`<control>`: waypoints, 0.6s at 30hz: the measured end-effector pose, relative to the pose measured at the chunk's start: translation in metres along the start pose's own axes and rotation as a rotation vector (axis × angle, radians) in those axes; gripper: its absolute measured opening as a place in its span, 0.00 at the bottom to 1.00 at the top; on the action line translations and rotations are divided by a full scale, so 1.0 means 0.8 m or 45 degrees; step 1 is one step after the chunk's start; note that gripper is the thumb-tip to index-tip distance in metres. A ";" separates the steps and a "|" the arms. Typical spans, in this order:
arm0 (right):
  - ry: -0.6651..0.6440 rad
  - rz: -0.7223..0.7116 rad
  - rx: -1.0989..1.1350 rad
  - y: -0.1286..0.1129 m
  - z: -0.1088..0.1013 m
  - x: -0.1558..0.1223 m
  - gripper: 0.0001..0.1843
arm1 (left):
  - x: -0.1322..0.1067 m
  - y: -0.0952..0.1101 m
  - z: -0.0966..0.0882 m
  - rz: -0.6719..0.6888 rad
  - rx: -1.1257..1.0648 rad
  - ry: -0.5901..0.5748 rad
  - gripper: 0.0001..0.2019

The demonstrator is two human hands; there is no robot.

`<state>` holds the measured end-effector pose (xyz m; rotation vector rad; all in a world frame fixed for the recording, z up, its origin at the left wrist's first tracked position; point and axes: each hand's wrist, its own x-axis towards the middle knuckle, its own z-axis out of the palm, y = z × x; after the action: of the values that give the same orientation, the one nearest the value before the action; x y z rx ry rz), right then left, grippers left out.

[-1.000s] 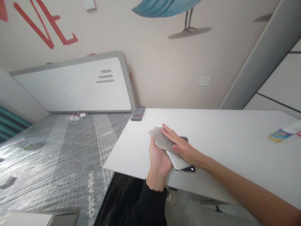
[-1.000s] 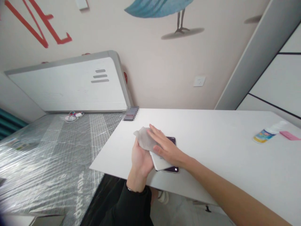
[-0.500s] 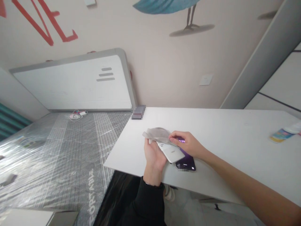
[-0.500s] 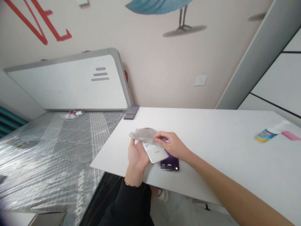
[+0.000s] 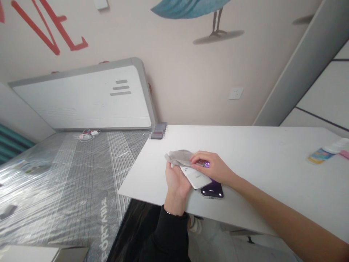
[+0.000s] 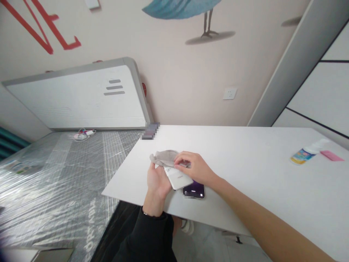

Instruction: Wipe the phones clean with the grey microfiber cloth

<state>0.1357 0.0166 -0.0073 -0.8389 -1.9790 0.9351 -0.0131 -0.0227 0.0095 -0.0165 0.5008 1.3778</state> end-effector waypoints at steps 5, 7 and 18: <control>-0.097 -0.072 0.240 -0.004 -0.007 -0.002 0.15 | -0.003 0.000 0.003 0.022 -0.029 0.061 0.27; -0.189 -0.130 0.334 -0.006 -0.011 -0.002 0.21 | -0.004 -0.001 0.003 0.044 -0.042 0.070 0.26; -0.165 -0.235 -0.123 0.005 0.009 -0.011 0.34 | -0.020 -0.030 0.018 0.026 0.073 -0.006 0.26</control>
<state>0.1348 0.0092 -0.0169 -0.6482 -2.1864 0.8088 0.0122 -0.0380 0.0214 0.0384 0.5374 1.3830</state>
